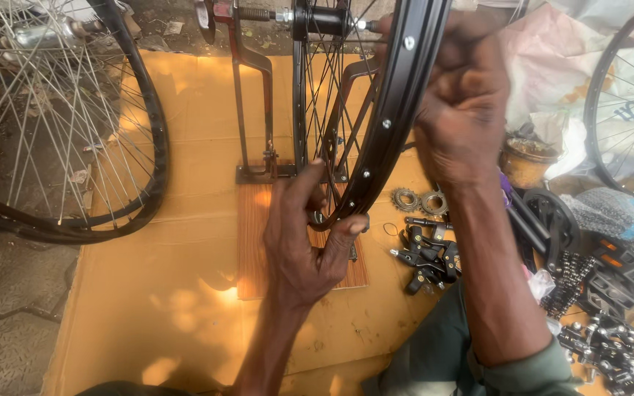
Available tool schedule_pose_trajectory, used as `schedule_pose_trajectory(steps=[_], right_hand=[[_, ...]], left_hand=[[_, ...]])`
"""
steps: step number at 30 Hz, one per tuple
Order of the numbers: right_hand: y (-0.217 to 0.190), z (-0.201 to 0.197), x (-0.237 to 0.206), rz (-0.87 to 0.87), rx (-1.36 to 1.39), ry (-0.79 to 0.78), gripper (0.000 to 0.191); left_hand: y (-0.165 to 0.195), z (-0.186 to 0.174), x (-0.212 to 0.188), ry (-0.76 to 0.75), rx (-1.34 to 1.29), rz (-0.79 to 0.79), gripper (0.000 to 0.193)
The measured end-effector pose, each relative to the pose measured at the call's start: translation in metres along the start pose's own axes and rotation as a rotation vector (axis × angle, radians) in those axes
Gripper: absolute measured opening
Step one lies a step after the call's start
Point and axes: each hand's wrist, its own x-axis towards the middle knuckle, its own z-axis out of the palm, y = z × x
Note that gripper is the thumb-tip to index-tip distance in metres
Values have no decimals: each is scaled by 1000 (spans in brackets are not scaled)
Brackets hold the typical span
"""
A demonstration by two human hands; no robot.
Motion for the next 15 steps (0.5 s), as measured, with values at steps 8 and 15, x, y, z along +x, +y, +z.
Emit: schedule_pose_trajectory(steps=[8, 15], right_hand=[[30, -11, 3, -31, -32, -109, 21], [11, -10, 40, 49, -122, -242, 23]], left_hand=[[-14, 6, 1, -151, 105, 124, 18], [5, 5, 12, -99, -54, 100, 23]])
